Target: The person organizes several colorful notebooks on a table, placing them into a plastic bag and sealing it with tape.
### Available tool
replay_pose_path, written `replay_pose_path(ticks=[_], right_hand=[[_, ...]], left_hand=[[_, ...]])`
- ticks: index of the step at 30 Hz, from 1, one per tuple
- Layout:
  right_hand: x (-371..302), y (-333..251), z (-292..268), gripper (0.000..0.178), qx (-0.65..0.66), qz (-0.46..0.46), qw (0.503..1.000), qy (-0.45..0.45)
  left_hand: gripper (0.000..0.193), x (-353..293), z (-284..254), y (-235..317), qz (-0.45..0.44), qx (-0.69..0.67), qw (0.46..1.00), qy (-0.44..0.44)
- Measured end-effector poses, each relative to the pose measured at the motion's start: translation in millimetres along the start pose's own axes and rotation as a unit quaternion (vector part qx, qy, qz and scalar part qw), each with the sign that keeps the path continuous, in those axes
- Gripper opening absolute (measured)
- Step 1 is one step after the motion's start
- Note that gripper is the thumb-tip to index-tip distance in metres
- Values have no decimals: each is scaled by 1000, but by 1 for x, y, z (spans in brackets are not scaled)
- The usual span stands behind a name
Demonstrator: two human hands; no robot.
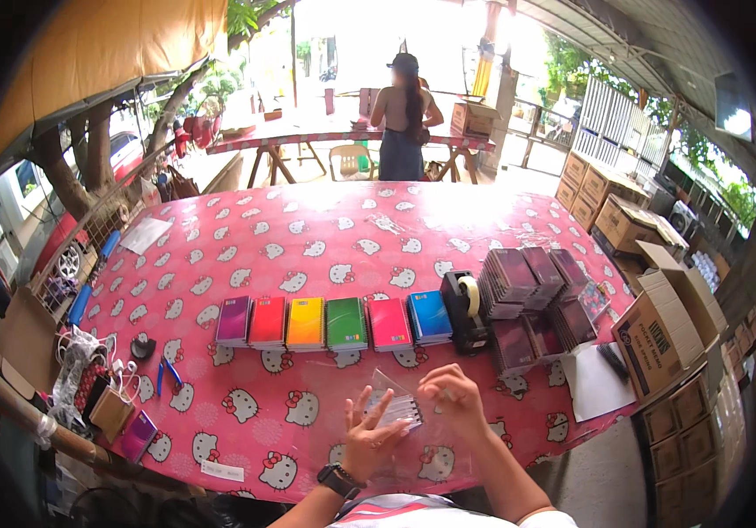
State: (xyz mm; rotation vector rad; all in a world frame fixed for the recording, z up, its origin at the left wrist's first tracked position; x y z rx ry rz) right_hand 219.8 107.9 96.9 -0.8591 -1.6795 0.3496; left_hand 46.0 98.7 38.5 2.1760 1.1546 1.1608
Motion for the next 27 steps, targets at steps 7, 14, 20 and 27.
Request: replay_pose_path(ticks=[7, 14, 20, 27], right_hand=[[-53, 72, 60, 34, 288, 400, 859, -140], [-22, 25, 40, 10, -21, 94, 992, -87], [-29, 14, 27, 34, 70, 83, 992, -60], [-67, 50, 45, 54, 175, 282, 927, -175]], left_hand=[[86, -10, -5, -25, -166, -225, 960, -23], [82, 8, 10, -54, -226, -374, 850, -296], [73, 30, -5, -19, -34, -142, 961, -235], [78, 20, -4, -29, -9, -127, 977, -170]])
Point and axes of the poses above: each hand's wrist, its own x-axis towards the middle knuckle, its own z-axis out of the palm, y = z × x, the point moved 6 cm from there along x, towards the middle knuckle, and after that the axes turned 10 degrees about -z, right-handed, at the moved point
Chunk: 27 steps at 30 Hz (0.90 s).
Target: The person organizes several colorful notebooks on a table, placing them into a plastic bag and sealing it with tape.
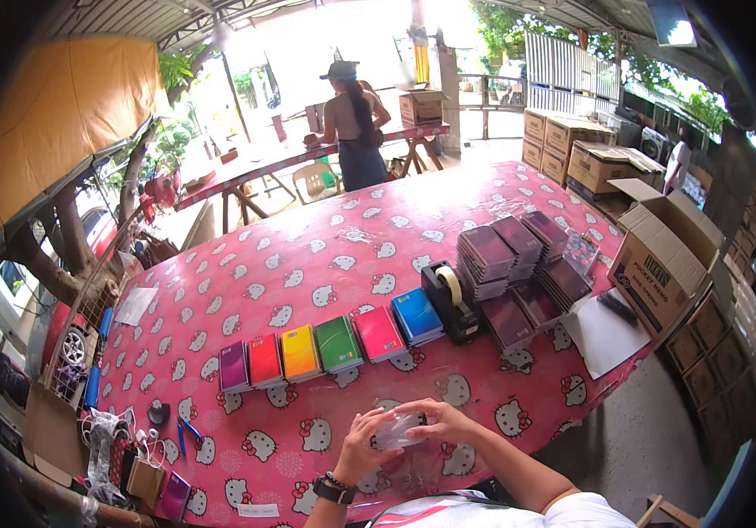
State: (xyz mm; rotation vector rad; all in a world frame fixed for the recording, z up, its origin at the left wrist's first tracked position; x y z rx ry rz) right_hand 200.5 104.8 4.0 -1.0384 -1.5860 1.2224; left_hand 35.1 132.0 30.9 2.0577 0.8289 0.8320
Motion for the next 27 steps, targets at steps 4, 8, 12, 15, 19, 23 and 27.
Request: replay_pose_path(ticks=[4, 8, 12, 15, 19, 23, 27], right_hand=[[-2, 1, 0, 47, -3, -67, 997, 24], [-2, -9, 3, 47, -169, -180, 969, 4], [-12, -37, 11, 53, -282, -231, 931, -11], [-18, -38, 20, 44, -384, -243, 890, 40], [-27, -38, 19, 28, -343, -267, 889, 143], [-23, -40, 19, 16, -334, -266, 889, 167], [-7, -35, 16, 17, -296, -201, 923, 140]], left_hand=[[81, 2, -11, 20, -26, -95, 992, 84], [81, 5, -8, -3, -77, -3, 996, -40], [47, -6, -13, 2, 16, 83, 996, 24], [30, -18, -8, 1, 22, 50, 993, 101], [20, -27, 10, 0, 1, 22, 981, 194], [27, -27, 10, 4, -66, 39, 966, 245], [49, -25, 4, 0, -141, 15, 962, 232]])
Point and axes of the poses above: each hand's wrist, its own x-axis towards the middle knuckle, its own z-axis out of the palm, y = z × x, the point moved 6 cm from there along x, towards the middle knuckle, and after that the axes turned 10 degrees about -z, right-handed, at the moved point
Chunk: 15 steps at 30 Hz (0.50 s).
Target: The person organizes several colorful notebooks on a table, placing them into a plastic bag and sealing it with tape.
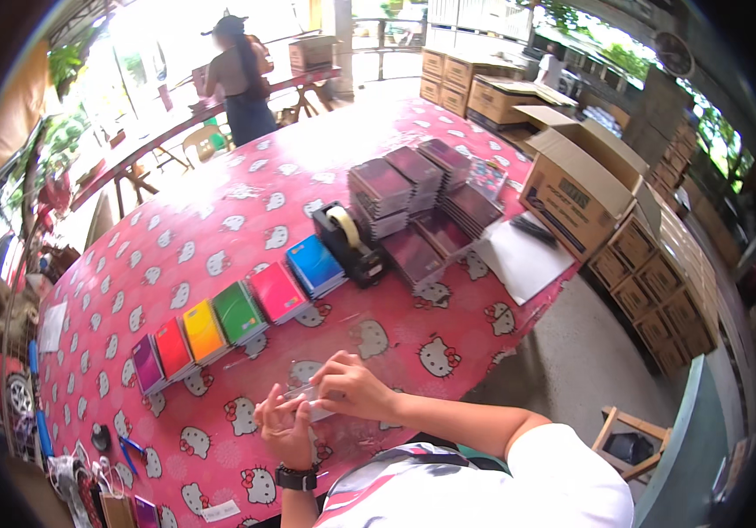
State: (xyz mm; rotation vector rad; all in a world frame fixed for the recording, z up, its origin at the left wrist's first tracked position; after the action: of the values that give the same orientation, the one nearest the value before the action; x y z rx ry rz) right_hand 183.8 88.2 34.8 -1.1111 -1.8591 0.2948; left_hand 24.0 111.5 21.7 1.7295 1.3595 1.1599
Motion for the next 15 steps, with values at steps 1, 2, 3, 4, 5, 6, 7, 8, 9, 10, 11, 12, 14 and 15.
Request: replay_pose_path(ticks=[1, 2, 3, 4, 5, 6, 7, 8, 9, 10, 11, 12, 14, 15], right_hand=[[7, 2, 1, 18, 12, 25, 999, -23], [15, 3, -6, 18, -1, 37, 999, -10], [21, 11, -5, 17, 58, 85, 994, -20], [27, 18, 0, 17, 121, 130, 984, -33], [28, 24, 6, 16, 189, 177, 965, -46], [32, 31, 8, 16, 215, 188, 957, -55], [33, 38, 16, 16, 248, 199, 946, -68], [37, 41, 13, 15, 267, 193, 941, -72], [33, 42, 11, 14, 280, 216, 930, -97], [29, 48, 8, 14, 288, 223, 927, -92], [30, 49, 13, 14, 298, 226, 922, -98], [32, 46, 17, 14, 285, 200, 931, -108], [40, 36, 13, 12, 256, 155, 946, -122], [48, 33, 4, 11, 227, 121, 956, -140]], left_hand=[[53, 1, -2, 3, -15, -3, 1000, 4], [54, 2, -2, 8, -12, 14, 1000, 4], [52, 4, 1, 8, -24, 0, 1000, -1], [51, 6, -1, 6, -39, -11, 999, -1], [49, 3, -3, 2, -58, -18, 998, -2], [47, 0, -4, 6, -2, 36, 999, 35], [46, -7, -4, 5, 49, 96, 992, 72], [45, -11, -6, 11, 105, 156, 976, 110], [45, -19, 0, 18, 151, 199, 966, 65], [45, -28, 11, 32, 199, 239, 950, 18], [45, -39, 16, 39, 237, 281, 930, -23], [48, -44, 18, 35, 217, 315, 924, -25], [53, -47, 25, 23, 177, 373, 910, -40], [56, -46, 21, 20, 169, 378, 909, -45]])
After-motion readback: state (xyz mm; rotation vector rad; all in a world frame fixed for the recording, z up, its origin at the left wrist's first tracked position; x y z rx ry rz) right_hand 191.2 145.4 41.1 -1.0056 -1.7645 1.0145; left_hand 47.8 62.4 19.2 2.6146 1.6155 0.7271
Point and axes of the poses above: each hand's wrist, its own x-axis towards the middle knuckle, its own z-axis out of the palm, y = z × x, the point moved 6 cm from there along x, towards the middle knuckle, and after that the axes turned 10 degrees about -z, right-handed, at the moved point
